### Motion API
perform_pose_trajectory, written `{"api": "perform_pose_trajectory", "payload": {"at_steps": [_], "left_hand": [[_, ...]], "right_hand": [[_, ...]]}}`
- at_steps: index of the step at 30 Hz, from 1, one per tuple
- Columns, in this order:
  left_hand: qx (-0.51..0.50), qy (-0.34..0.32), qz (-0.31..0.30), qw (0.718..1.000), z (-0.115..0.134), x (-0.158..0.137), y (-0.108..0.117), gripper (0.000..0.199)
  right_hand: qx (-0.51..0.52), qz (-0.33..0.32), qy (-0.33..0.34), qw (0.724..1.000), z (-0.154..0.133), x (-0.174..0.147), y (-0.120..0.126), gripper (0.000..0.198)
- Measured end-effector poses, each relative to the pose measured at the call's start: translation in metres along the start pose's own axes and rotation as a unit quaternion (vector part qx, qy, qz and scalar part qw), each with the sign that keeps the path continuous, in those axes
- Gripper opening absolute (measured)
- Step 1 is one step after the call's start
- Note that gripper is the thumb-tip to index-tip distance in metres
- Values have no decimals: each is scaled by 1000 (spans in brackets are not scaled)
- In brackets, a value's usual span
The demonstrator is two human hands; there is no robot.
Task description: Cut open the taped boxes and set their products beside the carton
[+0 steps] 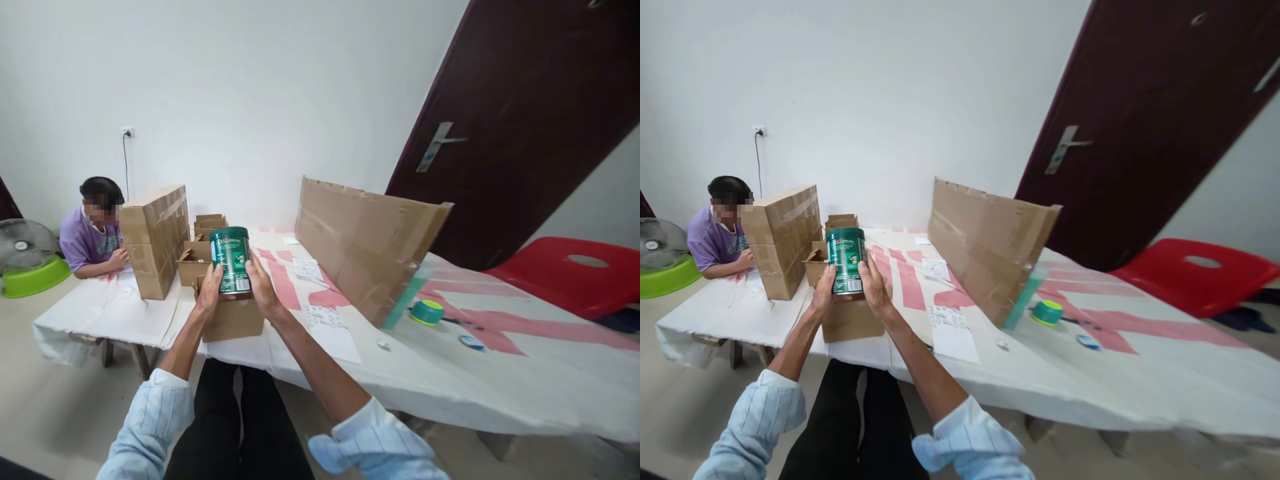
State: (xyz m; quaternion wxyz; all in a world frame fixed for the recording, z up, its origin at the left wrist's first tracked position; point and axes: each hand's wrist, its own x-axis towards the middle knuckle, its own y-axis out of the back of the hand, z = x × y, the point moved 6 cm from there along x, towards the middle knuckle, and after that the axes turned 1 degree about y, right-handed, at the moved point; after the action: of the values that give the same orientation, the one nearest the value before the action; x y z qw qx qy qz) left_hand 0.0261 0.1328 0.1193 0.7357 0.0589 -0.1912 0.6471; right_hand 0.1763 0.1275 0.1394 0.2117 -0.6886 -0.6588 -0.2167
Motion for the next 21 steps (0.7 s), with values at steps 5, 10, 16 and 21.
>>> {"api": "perform_pose_trajectory", "payload": {"at_steps": [5, 10, 16, 21], "left_hand": [[3, 85, -2, 996, -23, 11, 11, 69], [3, 120, 7, 993, -28, 15, 13, 66], [-14, 147, 13, 989, -32, 13, 12, 73], [-18, 78, -13, 997, -11, 16, 7, 74]], "right_hand": [[-21, 10, -75, 997, 31, 7, -4, 92], [-14, 21, -99, 995, 50, 7, -6, 81], [-15, 17, -82, 996, 57, 11, -8, 93], [-32, 8, -20, 999, 28, 14, -7, 91]]}}
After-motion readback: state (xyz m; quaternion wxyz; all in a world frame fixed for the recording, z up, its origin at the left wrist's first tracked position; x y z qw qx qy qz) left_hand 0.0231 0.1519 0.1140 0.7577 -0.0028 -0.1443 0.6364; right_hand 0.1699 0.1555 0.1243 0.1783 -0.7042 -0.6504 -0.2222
